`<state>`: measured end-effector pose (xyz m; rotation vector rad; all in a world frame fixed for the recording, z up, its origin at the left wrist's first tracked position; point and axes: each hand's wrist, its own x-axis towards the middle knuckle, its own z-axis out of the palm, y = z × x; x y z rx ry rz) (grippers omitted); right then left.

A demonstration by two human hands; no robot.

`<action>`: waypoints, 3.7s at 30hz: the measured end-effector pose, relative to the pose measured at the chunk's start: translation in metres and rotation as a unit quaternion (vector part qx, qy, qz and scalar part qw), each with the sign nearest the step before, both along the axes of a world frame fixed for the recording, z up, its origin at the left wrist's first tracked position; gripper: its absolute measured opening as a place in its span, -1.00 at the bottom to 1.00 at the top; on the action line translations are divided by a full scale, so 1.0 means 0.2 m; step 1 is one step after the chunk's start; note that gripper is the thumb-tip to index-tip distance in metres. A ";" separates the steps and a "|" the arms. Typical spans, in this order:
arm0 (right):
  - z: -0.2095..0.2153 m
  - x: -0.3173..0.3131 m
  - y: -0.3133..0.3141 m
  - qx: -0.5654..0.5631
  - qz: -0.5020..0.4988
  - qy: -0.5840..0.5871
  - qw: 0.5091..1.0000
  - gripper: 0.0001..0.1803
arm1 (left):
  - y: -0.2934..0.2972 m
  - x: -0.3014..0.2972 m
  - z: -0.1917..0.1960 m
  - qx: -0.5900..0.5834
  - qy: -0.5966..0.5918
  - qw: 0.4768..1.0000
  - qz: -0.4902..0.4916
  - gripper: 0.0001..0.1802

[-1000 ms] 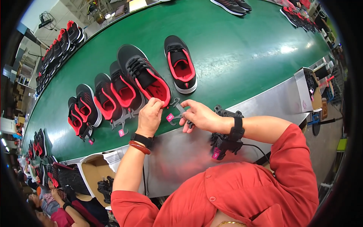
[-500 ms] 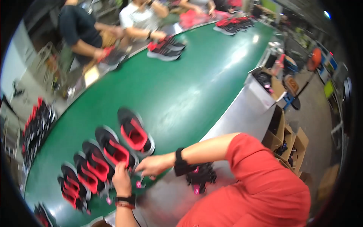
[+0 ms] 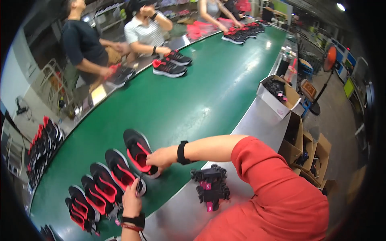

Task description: Attaching plastic hangers or tags to sneakers on a factory conveyor belt.

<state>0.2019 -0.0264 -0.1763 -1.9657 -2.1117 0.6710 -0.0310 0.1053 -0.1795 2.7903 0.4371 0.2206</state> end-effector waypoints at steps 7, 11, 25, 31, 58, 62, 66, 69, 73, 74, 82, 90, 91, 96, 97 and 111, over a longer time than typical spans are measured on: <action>0.00 0.03 0.02 0.214 -0.025 -0.106 0.971 -0.57 | 0.04 0.08 0.02 -0.115 0.022 0.993 0.002 -0.60; 0.04 -0.01 0.10 0.223 0.043 -0.199 0.953 -0.58 | 0.07 0.03 0.06 -0.167 0.093 0.979 0.073 -0.64; 0.04 -0.13 0.22 0.211 0.026 -0.239 0.948 -0.51 | 0.06 -0.05 0.06 -0.205 -0.031 0.977 0.046 -0.66; 0.13 -0.18 0.10 0.096 -0.047 -0.114 0.988 -0.48 | -0.03 -0.02 -0.07 -0.078 0.017 0.995 0.057 -0.55; 1.20 -0.56 -1.09 0.158 0.332 0.747 0.553 -0.82 | -0.47 -0.38 -0.02 0.059 -0.040 0.985 0.159 -0.21; 1.26 -0.51 -1.17 0.186 0.347 0.758 0.521 -0.79 | -0.46 -0.45 -0.07 0.165 0.022 0.969 0.185 -0.32; 1.22 -0.58 -1.23 0.329 0.371 0.704 0.508 -0.83 | -0.32 -0.57 -0.02 0.253 0.106 0.935 0.224 -0.38; 1.13 -0.56 -1.32 0.533 0.278 0.533 0.596 -0.77 | -0.33 -0.71 -0.02 0.236 0.205 0.902 0.299 -0.39; 1.02 -0.58 -1.49 0.529 0.363 0.231 0.732 -0.79 | -0.32 -0.72 -0.04 0.186 0.229 0.908 0.298 -0.43; 0.99 -0.61 -1.58 0.520 0.365 0.148 0.758 -0.78 | -0.33 -0.67 -0.03 0.186 0.237 0.910 0.286 -0.43; 0.85 -0.61 -1.66 0.546 0.292 0.155 0.770 -0.79 | -0.22 -0.91 -0.20 0.208 0.205 0.918 0.269 -0.49; 0.86 -0.61 -1.72 0.540 0.263 0.155 0.784 -0.79 | -0.39 -0.85 -0.04 0.242 0.244 0.902 0.263 -0.50; 0.85 -0.60 -1.70 0.538 0.260 0.162 0.785 -0.79 | -0.51 -0.73 0.09 0.250 0.269 0.894 0.257 -0.49; 0.83 -0.65 -1.63 0.544 0.253 0.200 0.775 -0.80 | -0.54 -0.64 -0.06 0.278 0.125 0.933 0.192 -0.46; 0.83 -0.65 -1.64 0.545 0.246 0.201 0.775 -0.80 | -0.57 -0.59 -0.06 0.258 0.120 0.943 0.172 -0.46; 0.81 -0.60 -1.63 0.528 0.197 0.267 0.782 -0.81 | -0.92 -0.11 -0.21 0.114 0.001 0.993 -0.029 -0.50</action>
